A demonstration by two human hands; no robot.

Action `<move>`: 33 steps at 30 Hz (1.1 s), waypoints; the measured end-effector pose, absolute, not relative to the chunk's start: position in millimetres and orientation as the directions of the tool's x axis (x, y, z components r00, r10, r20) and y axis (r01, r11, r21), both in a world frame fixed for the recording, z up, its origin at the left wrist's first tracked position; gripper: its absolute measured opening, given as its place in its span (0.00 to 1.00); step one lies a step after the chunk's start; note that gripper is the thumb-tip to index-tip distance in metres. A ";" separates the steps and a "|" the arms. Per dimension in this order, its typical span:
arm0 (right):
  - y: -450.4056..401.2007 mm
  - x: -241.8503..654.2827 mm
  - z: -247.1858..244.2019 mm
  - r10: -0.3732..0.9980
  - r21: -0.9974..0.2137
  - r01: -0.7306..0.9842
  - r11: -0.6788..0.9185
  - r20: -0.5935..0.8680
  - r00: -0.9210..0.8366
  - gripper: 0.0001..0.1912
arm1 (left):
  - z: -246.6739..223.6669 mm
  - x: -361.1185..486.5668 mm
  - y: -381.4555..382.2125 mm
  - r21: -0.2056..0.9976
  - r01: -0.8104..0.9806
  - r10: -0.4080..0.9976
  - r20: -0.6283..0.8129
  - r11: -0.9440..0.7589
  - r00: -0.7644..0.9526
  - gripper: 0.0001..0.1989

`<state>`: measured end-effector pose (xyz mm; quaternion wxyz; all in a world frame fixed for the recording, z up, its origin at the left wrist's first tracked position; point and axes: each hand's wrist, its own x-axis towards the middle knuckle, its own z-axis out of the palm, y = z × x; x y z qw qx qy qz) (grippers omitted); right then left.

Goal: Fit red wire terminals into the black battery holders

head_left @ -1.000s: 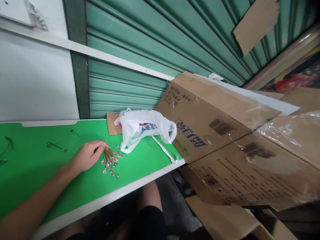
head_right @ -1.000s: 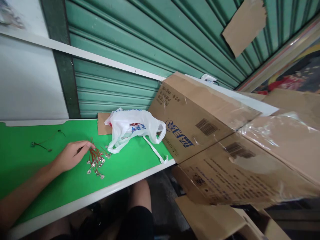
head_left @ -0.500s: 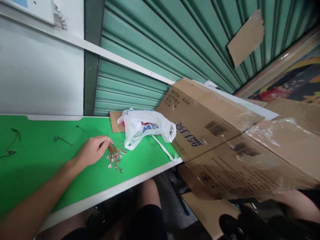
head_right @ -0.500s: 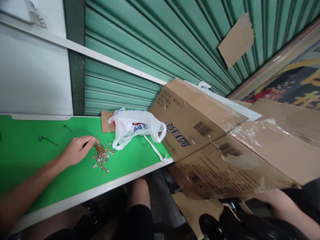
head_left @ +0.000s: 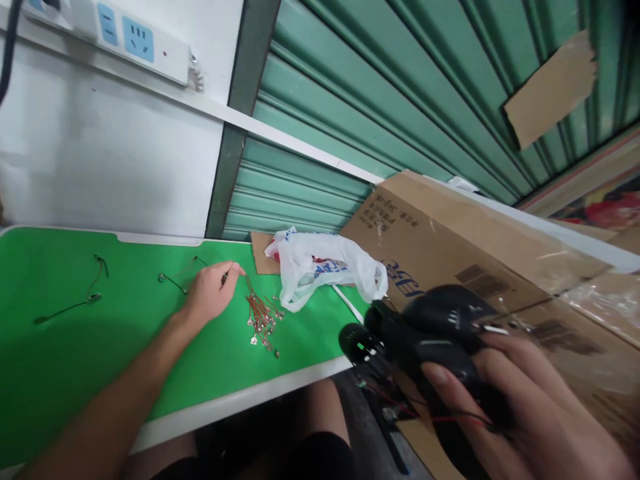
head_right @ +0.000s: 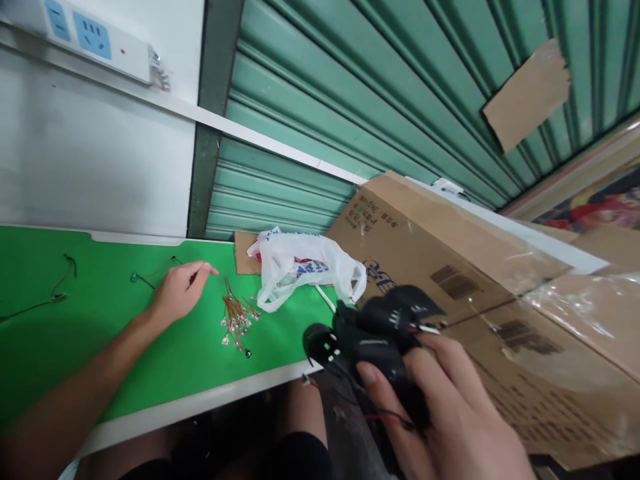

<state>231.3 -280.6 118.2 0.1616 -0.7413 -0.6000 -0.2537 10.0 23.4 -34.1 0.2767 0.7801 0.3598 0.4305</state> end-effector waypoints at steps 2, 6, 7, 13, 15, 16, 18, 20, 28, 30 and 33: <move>-251.5 213.7 121.5 0.813 0.011 0.989 -0.148 0.570 0.116 0.19 | -31.1 5.3 26.6 0.756 0.340 0.826 0.470 -0.559 0.312 0.20; -196.9 182.6 130.3 0.805 -0.056 0.998 -0.001 0.592 0.034 0.19 | -23.4 -5.1 36.1 0.853 0.294 0.902 0.412 -0.431 0.127 0.19; -183.3 176.4 132.4 0.804 -0.071 0.997 0.028 0.594 0.020 0.19 | -21.4 -7.7 39.3 0.896 0.229 0.924 0.376 -0.380 0.062 0.18; -99.7 139.2 129.6 0.829 -0.167 0.970 0.175 0.557 -0.053 0.13 | -14.4 -27.3 59.7 0.953 -0.283 0.993 0.088 -0.106 -0.074 0.18; -76.9 123.6 122.9 0.852 -0.185 0.964 0.190 0.520 -0.068 0.13 | -12.4 -38.3 63.3 0.946 -0.317 0.997 0.064 -0.073 -0.041 0.21; -67.5 115.6 118.8 0.866 -0.185 0.965 0.188 0.494 -0.074 0.14 | -11.1 -45.0 63.8 0.946 -0.321 0.999 0.050 -0.052 -0.014 0.23; -52.3 100.2 109.5 0.891 -0.171 0.966 0.193 0.444 -0.099 0.16 | -7.4 -60.1 61.9 0.949 -0.315 0.998 -0.003 0.021 0.056 0.27; -41.4 86.7 98.7 0.908 -0.153 0.966 0.206 0.399 -0.131 0.18 | -3.0 -75.3 56.3 0.947 -0.301 0.990 -0.086 0.116 0.113 0.29; -25.7 45.9 52.0 0.930 -0.094 0.948 0.305 0.242 -0.275 0.17 | 0.7 -102.4 23.4 0.948 -0.222 0.960 -0.256 0.228 -0.111 0.24; -26.7 38.8 41.1 0.928 -0.081 0.942 0.325 0.221 -0.301 0.16 | -4.0 -104.9 15.6 0.965 -0.170 0.964 -0.223 0.198 -0.144 0.23; -29.6 32.0 25.7 0.915 -0.074 0.927 0.367 0.211 -0.345 0.15 | -11.8 -110.3 5.4 0.987 -0.097 0.976 -0.143 0.128 -0.165 0.25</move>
